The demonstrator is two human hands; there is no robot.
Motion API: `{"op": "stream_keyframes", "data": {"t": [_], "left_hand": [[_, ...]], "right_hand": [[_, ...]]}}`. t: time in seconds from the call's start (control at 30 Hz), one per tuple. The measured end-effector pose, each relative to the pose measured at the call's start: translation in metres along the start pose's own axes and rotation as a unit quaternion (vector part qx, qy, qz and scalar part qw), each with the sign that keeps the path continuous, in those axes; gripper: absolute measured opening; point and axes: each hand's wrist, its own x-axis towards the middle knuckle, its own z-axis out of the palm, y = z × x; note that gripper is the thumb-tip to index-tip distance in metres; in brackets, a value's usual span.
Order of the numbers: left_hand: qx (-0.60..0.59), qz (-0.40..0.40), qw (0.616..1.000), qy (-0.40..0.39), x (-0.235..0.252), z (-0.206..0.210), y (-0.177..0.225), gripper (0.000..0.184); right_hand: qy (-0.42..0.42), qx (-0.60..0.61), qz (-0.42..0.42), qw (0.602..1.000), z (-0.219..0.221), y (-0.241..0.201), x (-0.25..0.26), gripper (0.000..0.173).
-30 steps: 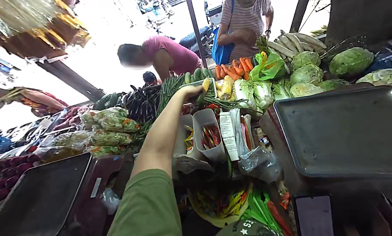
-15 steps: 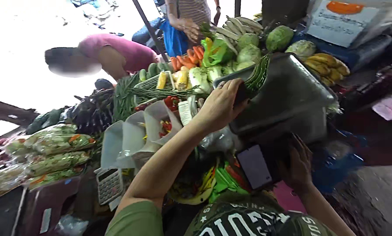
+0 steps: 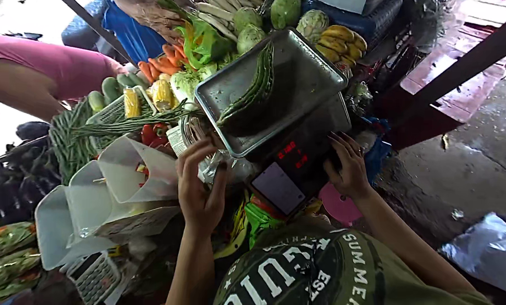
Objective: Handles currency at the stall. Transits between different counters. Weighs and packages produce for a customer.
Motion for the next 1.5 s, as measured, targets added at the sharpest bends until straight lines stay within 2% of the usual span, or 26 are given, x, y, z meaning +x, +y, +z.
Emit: {"op": "stream_keyframes", "data": {"t": [0.13, 0.27, 0.43, 0.63, 0.83, 1.2, 1.3, 1.43, 1.5], "left_hand": [[-0.006, -0.015, 1.0, 0.012, -0.045, -0.004, 0.002, 0.018], [-0.008, -0.027, 0.999, 0.037, -0.065, -0.007, 0.005, 0.015], [0.004, -0.022, 0.997, 0.068, -0.067, -0.009, 0.009, 0.014], [0.02, -0.018, 0.998, 0.052, -0.067, -0.001, 0.009, 0.012], [0.047, -0.016, 0.998, 0.044, -0.071, 0.0, 0.013, 0.012], [0.072, -0.035, 0.997, 0.015, -0.082, 0.012, 0.017, 0.015], [0.098, -0.071, 0.992, -0.024, -0.081, 0.021, 0.022, 0.019], [0.05, -0.159, 0.984, -0.06, -0.097, 0.04, 0.016, 0.048], [0.008, -0.193, 0.979, -0.067, -0.11, 0.052, 0.015, 0.055]], "right_hand": [[-0.001, -0.031, -0.009, 0.999, 0.005, -0.005, 0.005, 0.037], [0.015, -0.014, 0.003, 1.0, -0.003, -0.002, 0.005, 0.033], [0.018, -0.039, 0.023, 0.999, -0.007, 0.005, 0.007, 0.033], [-0.007, -0.013, 0.003, 1.0, -0.022, -0.005, 0.027, 0.033], [-0.011, -0.026, -0.012, 1.0, -0.011, -0.024, 0.04, 0.029], [-0.117, -0.024, 0.002, 0.993, -0.034, -0.023, 0.052, 0.031], [-0.123, 0.017, -0.025, 0.992, -0.034, -0.032, 0.038, 0.03], [-0.17, 0.098, -0.083, 0.977, -0.021, -0.046, -0.01, 0.031], [-0.177, 0.123, -0.109, 0.97, -0.013, -0.047, -0.034, 0.034]]}}
